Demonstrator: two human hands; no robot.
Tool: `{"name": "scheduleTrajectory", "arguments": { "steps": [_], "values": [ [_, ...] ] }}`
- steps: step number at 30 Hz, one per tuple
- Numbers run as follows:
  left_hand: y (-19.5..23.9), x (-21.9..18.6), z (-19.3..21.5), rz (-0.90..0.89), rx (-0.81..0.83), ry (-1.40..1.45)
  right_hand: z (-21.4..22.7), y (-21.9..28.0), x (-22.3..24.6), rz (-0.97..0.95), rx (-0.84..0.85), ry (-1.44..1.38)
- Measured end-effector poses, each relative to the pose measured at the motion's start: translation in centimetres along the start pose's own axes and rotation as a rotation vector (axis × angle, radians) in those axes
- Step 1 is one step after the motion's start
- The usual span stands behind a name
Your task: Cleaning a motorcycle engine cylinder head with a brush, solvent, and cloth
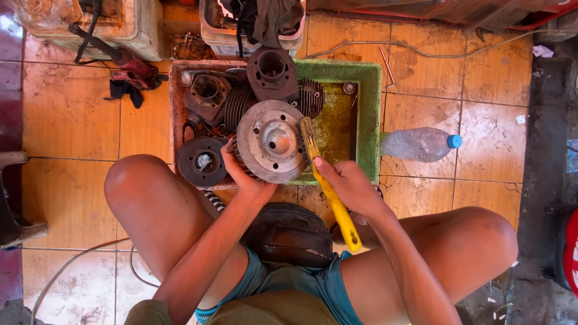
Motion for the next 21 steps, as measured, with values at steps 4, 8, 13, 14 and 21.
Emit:
{"name": "scheduleTrajectory", "arguments": {
  "steps": [4,8,13,14,21],
  "values": [
    [-0.1,0.2,0.9,0.009,-0.013,-0.045,2.0,-1.6,1.0,-0.013,-0.120,0.051],
    [-0.2,1.0,2.2,0.088,-0.013,-0.076,3.6,-3.7,-0.4,0.052,-0.333,0.068],
    [0.9,1.6,1.9,0.131,0.022,-0.112,4.9,-4.7,-0.5,0.130,-0.444,0.104],
    [1.2,1.7,1.7,0.170,0.034,-0.107,4.4,-4.8,-0.5,0.109,-0.408,0.086],
    [-1.9,1.3,5.0,0.315,0.095,-0.109,-1.3,-2.5,-0.9,0.024,-0.198,0.005]
  ]
}}
Point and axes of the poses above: each hand's wrist, its own y-axis away from the middle knuckle, its own z-axis out of the back of the hand, x = y × z, the point moved 7 cm from there along -y, towards the middle knuckle, and after that the axes turned 9 degrees about y, right-handed, at the moved point
